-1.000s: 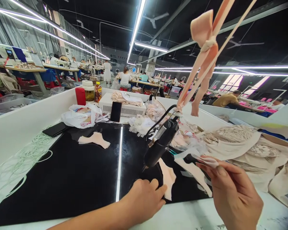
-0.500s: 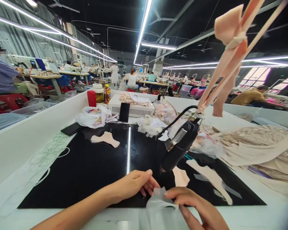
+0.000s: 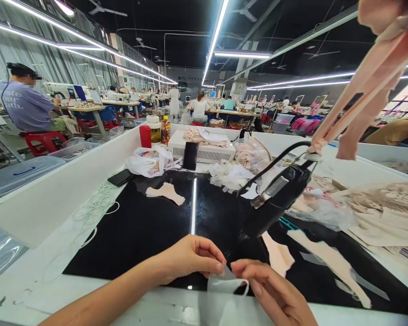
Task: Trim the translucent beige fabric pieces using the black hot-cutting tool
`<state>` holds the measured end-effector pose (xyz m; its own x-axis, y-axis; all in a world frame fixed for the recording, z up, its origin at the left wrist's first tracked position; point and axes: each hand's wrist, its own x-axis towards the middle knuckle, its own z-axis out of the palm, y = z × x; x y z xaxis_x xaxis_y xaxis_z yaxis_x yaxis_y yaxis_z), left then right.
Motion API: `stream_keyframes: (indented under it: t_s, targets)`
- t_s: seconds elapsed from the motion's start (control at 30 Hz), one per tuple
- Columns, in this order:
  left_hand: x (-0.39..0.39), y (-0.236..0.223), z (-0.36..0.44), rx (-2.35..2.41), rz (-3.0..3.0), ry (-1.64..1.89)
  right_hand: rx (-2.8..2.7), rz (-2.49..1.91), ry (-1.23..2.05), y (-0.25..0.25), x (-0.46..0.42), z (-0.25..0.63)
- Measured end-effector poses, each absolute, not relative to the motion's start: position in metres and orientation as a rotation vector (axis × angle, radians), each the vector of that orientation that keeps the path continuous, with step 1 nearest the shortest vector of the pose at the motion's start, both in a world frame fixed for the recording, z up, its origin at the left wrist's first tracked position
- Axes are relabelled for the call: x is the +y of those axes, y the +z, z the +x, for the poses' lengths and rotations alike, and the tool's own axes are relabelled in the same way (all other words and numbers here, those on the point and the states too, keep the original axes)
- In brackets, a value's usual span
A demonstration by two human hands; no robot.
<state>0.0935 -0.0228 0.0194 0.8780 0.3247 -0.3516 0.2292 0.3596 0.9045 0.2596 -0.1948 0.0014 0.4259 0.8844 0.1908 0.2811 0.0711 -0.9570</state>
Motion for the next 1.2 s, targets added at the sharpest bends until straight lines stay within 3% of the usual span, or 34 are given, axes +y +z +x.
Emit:
stream_keyframes:
  t_s: [0.13,0.27,1.2]
  targets:
    - [-0.014,0.024,0.083,0.564,1.289,0.129,-0.592,-1.328,1.024,-0.001,-0.182,0.238]
    - [-0.006,0.023,0.071,0.604,1.326,0.169,-0.57,-1.319,1.184,-0.006,-0.172,0.229]
    - [0.017,0.026,0.034,0.809,1.514,0.163,-1.011,-1.564,1.046,-0.018,-0.156,0.223]
